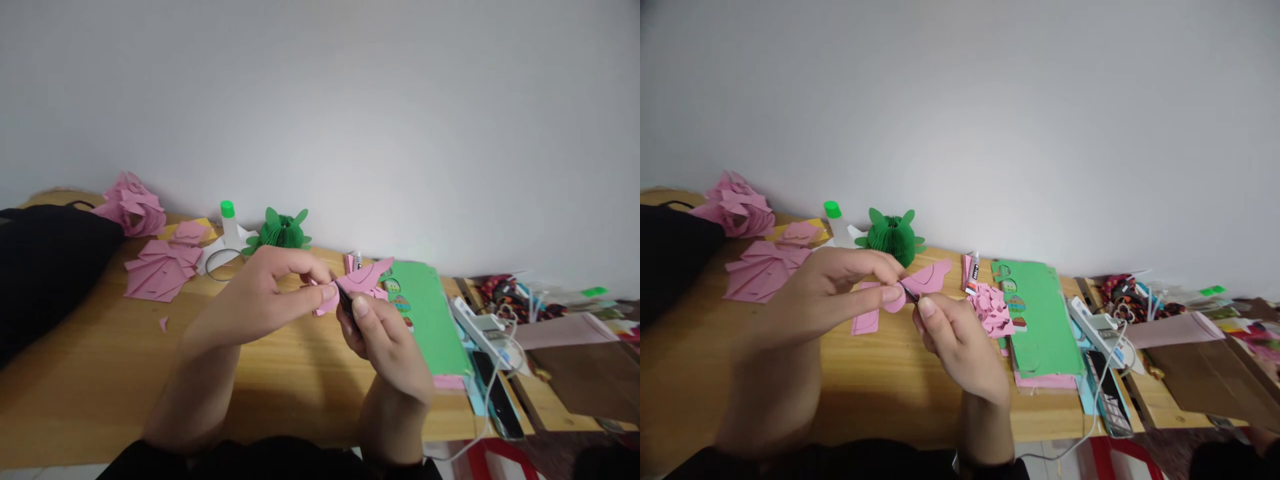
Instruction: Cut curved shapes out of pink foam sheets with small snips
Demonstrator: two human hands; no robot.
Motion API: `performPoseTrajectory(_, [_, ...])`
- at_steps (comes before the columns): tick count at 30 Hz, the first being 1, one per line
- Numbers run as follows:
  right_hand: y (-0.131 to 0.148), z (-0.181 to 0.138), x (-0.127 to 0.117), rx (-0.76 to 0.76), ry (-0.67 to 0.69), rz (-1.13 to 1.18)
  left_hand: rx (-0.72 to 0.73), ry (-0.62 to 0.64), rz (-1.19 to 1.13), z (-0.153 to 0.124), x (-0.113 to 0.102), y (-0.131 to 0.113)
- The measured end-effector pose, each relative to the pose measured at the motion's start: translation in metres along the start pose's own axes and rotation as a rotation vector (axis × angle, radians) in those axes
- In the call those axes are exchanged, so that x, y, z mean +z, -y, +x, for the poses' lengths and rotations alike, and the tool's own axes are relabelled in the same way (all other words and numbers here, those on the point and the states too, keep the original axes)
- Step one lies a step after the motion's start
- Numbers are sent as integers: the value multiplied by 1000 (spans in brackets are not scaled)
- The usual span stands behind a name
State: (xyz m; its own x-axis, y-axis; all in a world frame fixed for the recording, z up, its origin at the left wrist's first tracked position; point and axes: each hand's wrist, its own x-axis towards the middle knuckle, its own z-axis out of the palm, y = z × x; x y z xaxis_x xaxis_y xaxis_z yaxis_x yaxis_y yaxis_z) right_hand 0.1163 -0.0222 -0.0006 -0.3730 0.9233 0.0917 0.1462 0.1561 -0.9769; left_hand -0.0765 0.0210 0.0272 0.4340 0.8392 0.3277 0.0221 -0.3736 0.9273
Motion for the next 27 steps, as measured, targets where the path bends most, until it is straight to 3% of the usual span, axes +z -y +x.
performPoseTrajectory(27, [7, 3, -2, 23, 31, -69, -23, 32, -21, -1, -3, 4])
